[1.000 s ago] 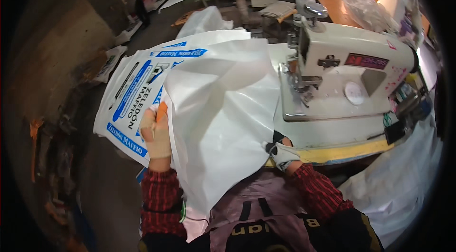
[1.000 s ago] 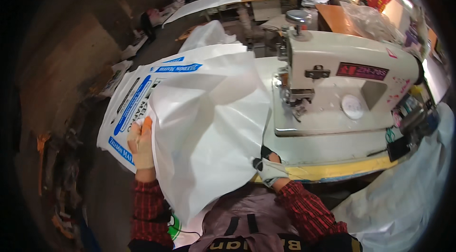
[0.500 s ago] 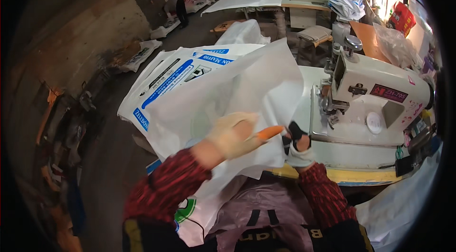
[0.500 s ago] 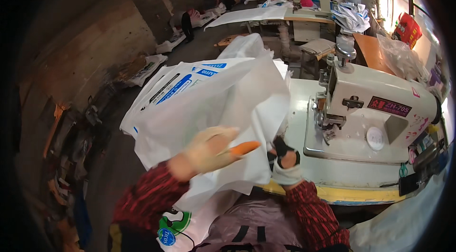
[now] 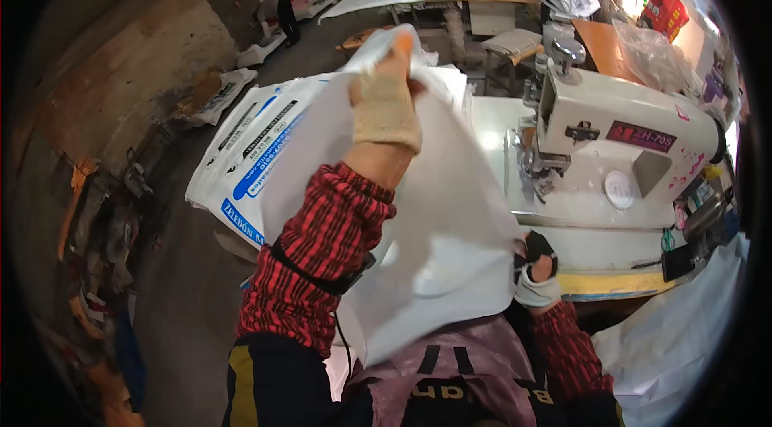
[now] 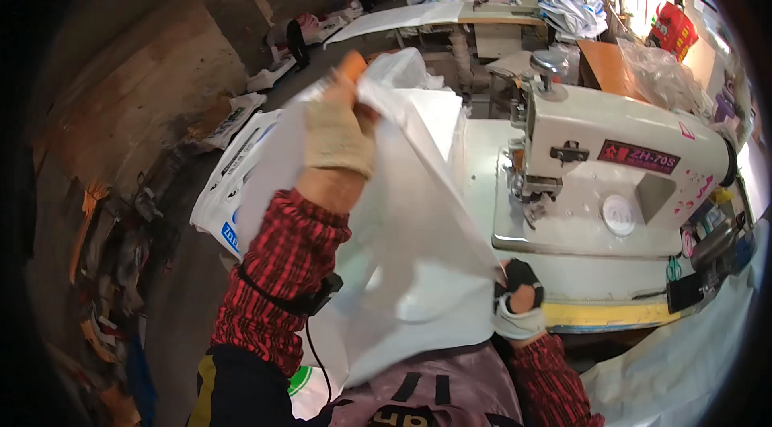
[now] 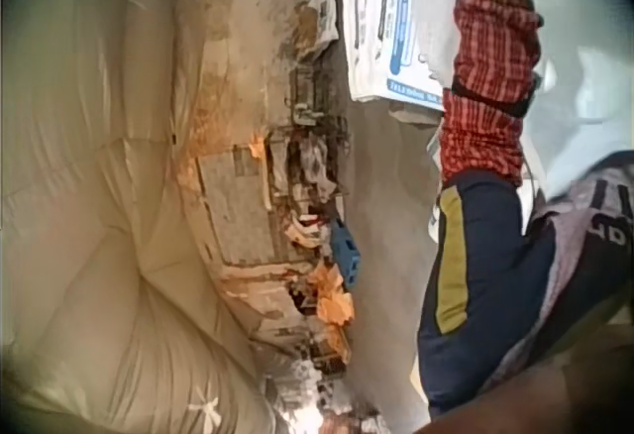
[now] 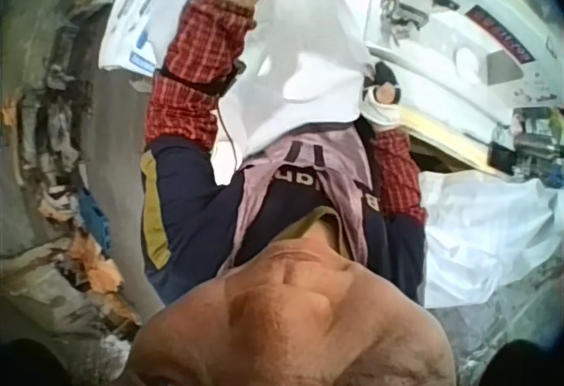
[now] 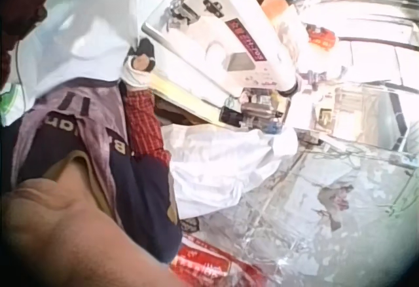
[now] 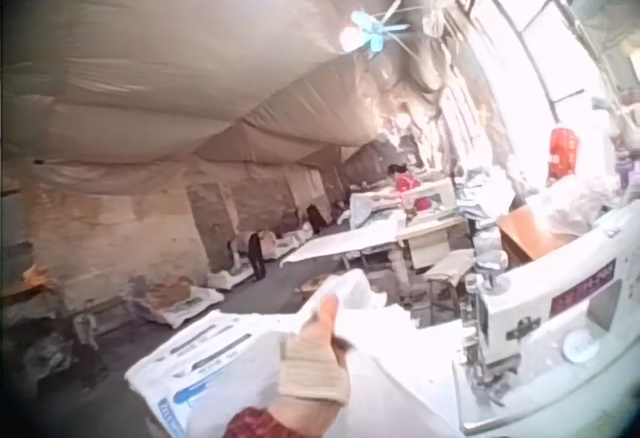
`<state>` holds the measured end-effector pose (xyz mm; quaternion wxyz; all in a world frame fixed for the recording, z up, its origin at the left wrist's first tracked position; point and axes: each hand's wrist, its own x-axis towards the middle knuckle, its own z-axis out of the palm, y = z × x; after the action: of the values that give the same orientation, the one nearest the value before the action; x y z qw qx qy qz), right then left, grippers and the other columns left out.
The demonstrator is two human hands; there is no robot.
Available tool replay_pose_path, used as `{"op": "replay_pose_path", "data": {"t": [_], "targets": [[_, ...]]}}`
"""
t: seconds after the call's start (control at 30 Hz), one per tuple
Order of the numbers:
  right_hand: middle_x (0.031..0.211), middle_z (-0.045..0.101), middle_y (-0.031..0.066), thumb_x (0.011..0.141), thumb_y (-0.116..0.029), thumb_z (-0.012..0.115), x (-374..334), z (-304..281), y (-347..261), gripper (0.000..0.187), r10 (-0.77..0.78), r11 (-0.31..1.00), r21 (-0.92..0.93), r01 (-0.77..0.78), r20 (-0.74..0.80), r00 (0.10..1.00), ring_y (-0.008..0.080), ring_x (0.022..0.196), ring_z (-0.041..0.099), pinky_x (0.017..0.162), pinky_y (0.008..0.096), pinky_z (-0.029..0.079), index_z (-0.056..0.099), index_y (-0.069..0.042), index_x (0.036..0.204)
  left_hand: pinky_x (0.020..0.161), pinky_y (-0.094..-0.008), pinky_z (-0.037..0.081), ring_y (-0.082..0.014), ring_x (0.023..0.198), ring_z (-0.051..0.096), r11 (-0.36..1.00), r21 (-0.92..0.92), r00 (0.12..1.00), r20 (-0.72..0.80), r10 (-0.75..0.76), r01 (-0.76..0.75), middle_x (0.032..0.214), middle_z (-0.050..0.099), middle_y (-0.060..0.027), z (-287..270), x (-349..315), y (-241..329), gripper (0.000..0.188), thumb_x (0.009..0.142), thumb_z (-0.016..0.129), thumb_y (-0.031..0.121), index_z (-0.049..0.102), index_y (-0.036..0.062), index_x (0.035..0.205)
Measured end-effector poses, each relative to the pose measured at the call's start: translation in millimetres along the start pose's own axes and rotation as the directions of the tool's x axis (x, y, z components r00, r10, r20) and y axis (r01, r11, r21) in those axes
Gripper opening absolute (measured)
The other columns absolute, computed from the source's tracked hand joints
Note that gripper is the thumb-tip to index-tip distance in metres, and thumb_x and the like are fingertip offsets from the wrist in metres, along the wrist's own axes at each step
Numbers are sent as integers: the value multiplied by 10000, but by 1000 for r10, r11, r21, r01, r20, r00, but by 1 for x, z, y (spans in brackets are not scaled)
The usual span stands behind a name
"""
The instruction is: Aligning, folding, and sewing heavy printed plastic bags using an industrial sewing machine.
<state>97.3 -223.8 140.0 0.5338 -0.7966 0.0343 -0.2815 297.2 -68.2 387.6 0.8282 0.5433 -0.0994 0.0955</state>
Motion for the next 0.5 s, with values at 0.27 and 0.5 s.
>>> {"op": "replay_pose_path", "data": {"t": [0.27,0.5], "targets": [[894,545,169,803,-251,506,-75,22,21,321,349,920,-334,-206,455,820,340,790,554,674,382,446,494,-83,1076,692,-333,491,-230,733,616,432,511,594,801,77,-744,952,634,-117,-20,58,-134,404,830,537,424,606,94,1052],[1019,576,178,833,-40,397,-108,-41,12,538,64,994,-92,-56,80,995,255,878,594,766,336,467,310,-95,1362,804,-416,436,-335,901,589,147,896,848,444,-291,-419,926,634,-168,-11,-35,-254,454,828,464,473,644,69,931]]}}
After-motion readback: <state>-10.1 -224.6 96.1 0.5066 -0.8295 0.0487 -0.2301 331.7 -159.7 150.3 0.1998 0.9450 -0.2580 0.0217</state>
